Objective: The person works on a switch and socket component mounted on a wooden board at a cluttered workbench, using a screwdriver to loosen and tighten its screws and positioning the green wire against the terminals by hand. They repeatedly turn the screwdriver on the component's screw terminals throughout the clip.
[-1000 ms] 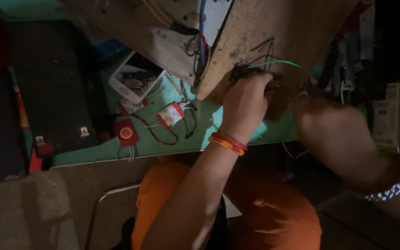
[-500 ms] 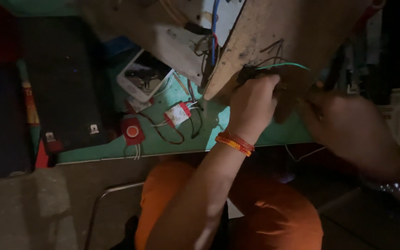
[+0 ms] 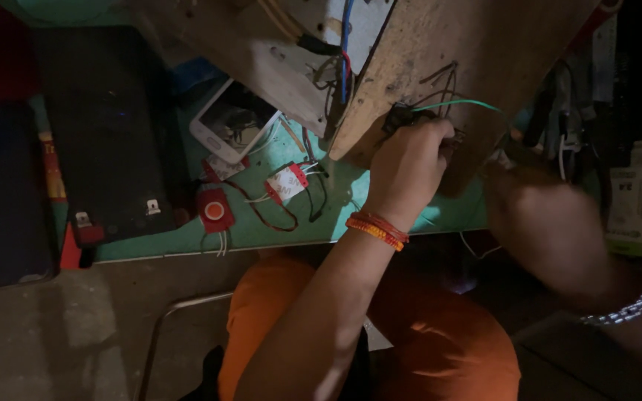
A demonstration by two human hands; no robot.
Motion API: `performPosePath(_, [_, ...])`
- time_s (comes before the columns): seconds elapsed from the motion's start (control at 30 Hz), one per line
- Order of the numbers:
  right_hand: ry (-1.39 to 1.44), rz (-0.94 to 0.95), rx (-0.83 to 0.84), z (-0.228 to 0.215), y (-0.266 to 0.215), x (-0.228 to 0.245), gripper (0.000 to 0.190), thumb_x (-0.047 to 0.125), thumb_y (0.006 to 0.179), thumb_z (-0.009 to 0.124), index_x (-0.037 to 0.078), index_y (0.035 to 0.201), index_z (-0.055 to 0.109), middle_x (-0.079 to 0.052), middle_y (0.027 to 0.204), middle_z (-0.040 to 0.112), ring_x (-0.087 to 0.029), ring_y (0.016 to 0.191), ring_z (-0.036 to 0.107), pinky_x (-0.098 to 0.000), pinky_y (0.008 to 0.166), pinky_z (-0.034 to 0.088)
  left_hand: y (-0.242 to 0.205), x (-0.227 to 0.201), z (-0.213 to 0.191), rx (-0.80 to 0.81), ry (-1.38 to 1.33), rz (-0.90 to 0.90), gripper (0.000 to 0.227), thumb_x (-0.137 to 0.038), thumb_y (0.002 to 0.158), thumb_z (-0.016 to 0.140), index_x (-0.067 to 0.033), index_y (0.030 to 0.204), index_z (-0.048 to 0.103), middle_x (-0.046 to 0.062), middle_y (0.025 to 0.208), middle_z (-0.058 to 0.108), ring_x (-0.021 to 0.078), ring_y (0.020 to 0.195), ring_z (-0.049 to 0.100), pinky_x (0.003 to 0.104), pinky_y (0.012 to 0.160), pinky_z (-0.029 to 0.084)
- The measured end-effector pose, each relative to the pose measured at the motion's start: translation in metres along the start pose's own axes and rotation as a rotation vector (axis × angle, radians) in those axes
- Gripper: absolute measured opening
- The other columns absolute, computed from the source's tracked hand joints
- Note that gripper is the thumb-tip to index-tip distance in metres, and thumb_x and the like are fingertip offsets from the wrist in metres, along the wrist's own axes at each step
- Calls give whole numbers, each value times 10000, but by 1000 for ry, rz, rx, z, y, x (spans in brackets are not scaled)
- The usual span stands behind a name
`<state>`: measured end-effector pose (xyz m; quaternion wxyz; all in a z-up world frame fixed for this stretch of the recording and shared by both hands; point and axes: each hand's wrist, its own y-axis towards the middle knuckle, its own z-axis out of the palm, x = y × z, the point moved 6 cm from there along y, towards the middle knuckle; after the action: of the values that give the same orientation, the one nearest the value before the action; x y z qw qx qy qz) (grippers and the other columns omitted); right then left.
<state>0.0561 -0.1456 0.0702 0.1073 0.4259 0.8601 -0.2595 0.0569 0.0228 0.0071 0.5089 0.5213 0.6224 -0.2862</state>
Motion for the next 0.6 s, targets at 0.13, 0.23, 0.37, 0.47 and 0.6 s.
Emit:
performPosePath(0.13, [112,-41,-198,-30,-5,7,278,226,997,680,108,1246,720,-110,806,733,-203,539,663,-324,478,516,1,0,-1,19,-25,1,226,-69,797,730,-85,1022,739,160,979,756,372,910,716,470,779,564])
performPosePath(0.23, [186,-70,-385,-41,-13,6,207,191,1021,692,45,1158,746,-161,904,739,-236,593,674,-341,509,513,1,1,2,14,-14,12,227,-66,810,719,-82,1036,735,161,989,751,364,904,720,458,785,572])
performPosePath(0.37, [314,-62,-422,-33,-17,4,222,149,982,718,36,1170,753,-170,923,735,-269,637,681,-357,547,523,2,1,2,28,-24,-7,203,-85,815,718,-95,1017,734,152,950,750,374,890,712,470,767,561])
performPosePath(0.47, [353,-57,-468,-38,-16,8,219,132,971,736,37,1168,754,-171,928,724,-297,716,695,-374,610,538,1,2,2,20,-25,-11,165,-101,825,718,-100,989,730,142,936,752,371,890,712,471,770,559])
performPosePath(0.6, [372,-43,-470,-39,-16,7,221,111,952,753,31,1158,753,-172,923,722,-307,751,703,-382,633,544,3,1,1,34,-30,-42,132,-118,843,722,-101,973,730,139,925,747,372,873,709,468,759,562])
